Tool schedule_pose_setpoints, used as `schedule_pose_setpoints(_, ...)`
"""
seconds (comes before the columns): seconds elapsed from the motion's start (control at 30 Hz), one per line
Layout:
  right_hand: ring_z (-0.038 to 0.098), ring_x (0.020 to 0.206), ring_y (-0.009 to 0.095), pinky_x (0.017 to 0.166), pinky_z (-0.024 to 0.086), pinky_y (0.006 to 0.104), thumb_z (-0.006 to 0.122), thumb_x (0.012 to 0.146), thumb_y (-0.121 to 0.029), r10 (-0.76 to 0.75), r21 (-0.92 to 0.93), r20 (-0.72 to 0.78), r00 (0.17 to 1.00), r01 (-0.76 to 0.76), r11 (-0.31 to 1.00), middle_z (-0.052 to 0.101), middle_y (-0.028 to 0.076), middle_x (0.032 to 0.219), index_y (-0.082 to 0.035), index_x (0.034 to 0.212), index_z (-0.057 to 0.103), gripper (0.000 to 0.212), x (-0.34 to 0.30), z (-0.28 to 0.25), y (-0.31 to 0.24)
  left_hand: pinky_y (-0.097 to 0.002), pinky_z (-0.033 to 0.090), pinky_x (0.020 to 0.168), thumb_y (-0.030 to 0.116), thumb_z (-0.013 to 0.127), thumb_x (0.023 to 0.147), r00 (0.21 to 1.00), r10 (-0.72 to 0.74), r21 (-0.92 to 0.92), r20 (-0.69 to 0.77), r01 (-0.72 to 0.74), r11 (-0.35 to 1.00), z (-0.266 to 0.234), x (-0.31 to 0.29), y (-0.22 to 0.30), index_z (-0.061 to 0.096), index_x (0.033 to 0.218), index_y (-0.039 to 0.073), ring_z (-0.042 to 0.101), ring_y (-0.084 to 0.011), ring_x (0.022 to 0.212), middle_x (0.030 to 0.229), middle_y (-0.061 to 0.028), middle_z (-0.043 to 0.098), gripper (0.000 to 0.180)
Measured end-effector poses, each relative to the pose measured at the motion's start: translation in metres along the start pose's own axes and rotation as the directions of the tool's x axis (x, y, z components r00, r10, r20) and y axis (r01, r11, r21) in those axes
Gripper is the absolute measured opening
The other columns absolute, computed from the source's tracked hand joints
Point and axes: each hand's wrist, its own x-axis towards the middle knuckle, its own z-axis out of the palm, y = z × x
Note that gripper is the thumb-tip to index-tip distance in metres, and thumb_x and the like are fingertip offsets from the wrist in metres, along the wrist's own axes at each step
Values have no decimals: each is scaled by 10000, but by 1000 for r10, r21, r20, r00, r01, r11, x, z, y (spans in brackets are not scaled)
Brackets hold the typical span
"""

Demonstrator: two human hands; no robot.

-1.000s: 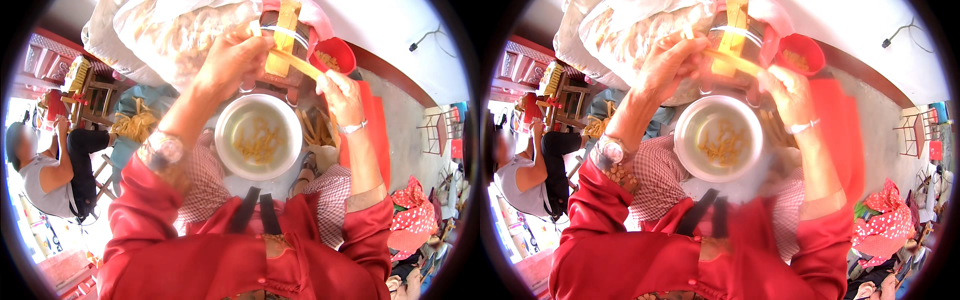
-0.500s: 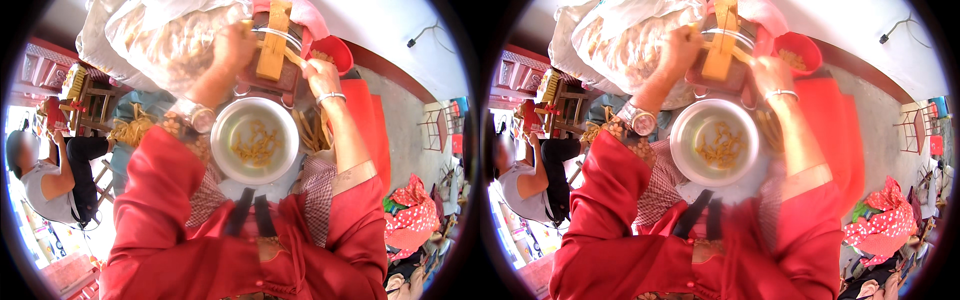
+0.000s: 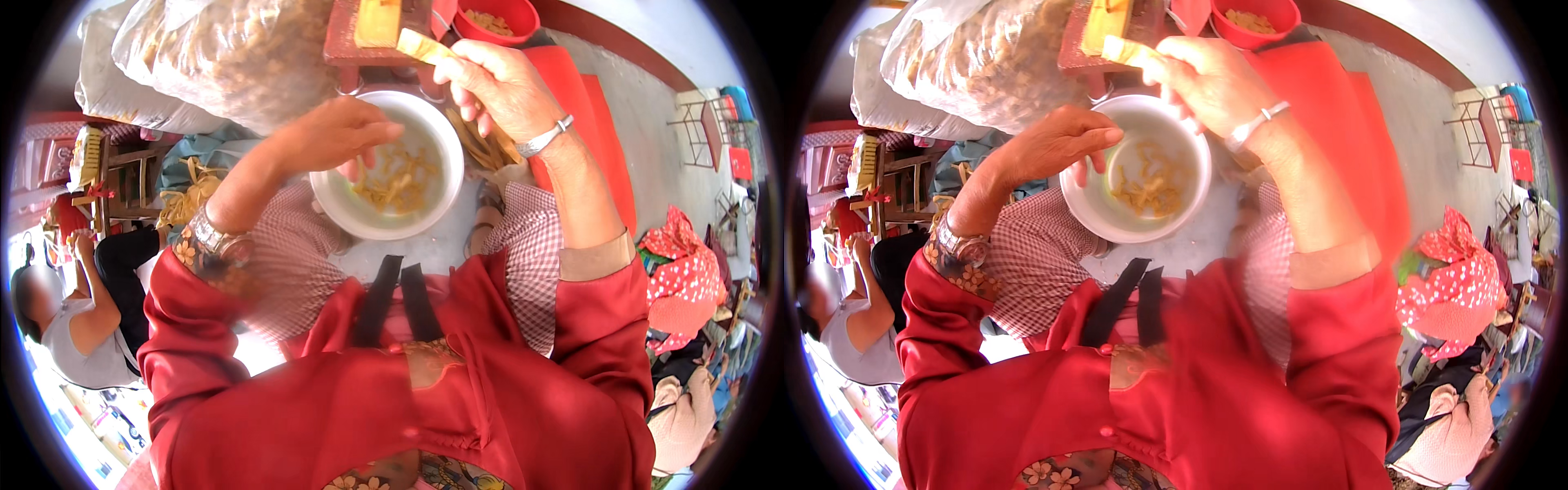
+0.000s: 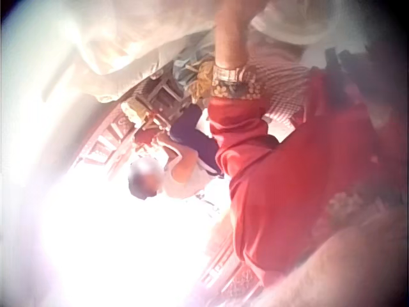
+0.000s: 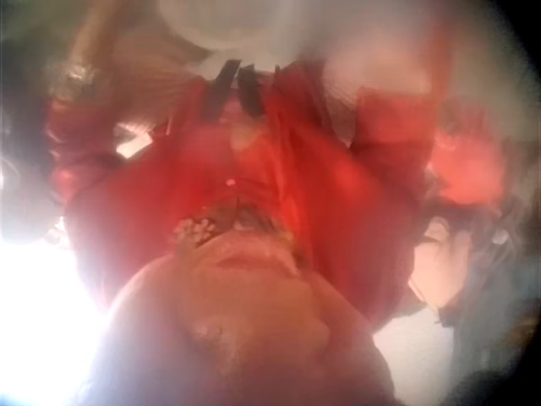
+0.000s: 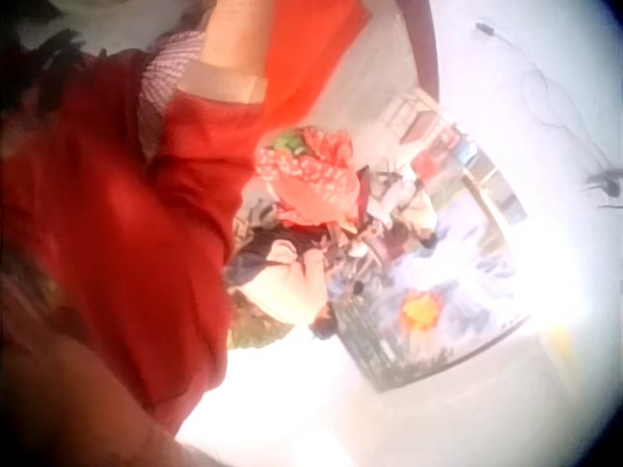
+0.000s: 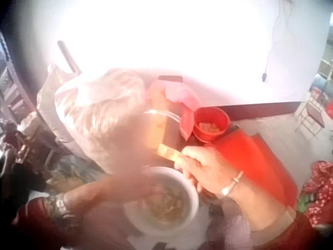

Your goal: The person prepares bamboo shoot strips by hand, folding and knotting each strip before placing it into a white plastic bucket.

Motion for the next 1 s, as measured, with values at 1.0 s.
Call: schedule_pose_setpoints(1.0,618,859,188,586,565,266,526,903,-312,201,507,-216,956,-66,859,598,100,972,20,1075,531,374,-16,-36,158,-301,506,674,130,573,852,949,-21,-525,-314,-155,837,99,126,15,611,874,-3,586,-154,771,919,-58,610,140)
